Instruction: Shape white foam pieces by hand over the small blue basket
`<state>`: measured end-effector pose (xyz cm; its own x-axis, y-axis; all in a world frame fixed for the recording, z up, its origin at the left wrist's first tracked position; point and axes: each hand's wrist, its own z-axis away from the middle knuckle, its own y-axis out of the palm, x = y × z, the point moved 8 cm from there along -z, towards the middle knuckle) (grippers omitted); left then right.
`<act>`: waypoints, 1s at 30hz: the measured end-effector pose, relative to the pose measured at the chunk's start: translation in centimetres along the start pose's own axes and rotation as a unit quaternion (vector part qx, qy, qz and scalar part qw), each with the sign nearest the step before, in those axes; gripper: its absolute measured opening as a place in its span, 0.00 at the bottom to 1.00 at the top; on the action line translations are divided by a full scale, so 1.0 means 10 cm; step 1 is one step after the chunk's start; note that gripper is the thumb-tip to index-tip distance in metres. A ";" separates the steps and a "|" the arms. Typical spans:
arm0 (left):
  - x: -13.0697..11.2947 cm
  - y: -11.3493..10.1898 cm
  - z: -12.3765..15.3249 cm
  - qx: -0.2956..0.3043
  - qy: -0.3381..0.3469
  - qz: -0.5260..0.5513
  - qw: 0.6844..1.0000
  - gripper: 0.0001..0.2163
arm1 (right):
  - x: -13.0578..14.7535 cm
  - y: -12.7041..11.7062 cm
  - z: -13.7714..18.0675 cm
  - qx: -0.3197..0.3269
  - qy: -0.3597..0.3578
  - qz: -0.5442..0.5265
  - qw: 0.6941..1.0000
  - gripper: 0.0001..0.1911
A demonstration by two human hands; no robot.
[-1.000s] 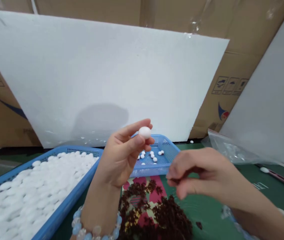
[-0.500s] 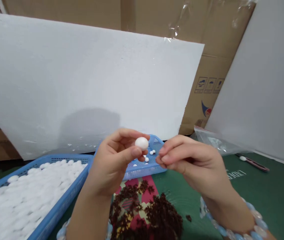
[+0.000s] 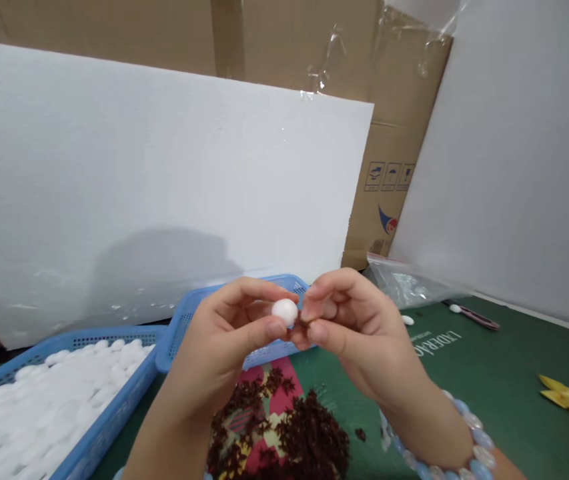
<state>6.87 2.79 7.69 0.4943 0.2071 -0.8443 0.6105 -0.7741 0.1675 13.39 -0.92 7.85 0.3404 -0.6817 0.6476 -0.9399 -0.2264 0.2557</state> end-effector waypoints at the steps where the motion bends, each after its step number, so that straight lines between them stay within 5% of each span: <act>1: 0.00 0.00 0.00 0.000 0.001 -0.003 1.000 0.06 | 0.00 0.00 0.00 0.001 0.000 -0.005 1.000 0.09; 10: 0.00 0.08 0.02 0.017 0.000 -0.003 1.000 0.06 | -0.02 0.02 0.02 0.020 0.040 -0.012 0.999 0.10; 19: -0.06 -0.10 0.04 -0.103 0.046 -0.085 0.990 0.09 | -0.04 -0.08 -0.02 -0.043 0.053 0.050 0.996 0.10; 30: 0.01 -0.24 0.03 -0.103 0.037 -0.184 0.977 0.06 | -0.33 -0.16 -0.07 -0.043 0.101 0.058 0.992 0.11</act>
<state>5.26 4.53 7.05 0.2558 0.4967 -0.8294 0.8634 -0.5033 -0.0351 13.75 2.16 5.86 0.2378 -0.5450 0.8040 -0.9699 -0.0882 0.2270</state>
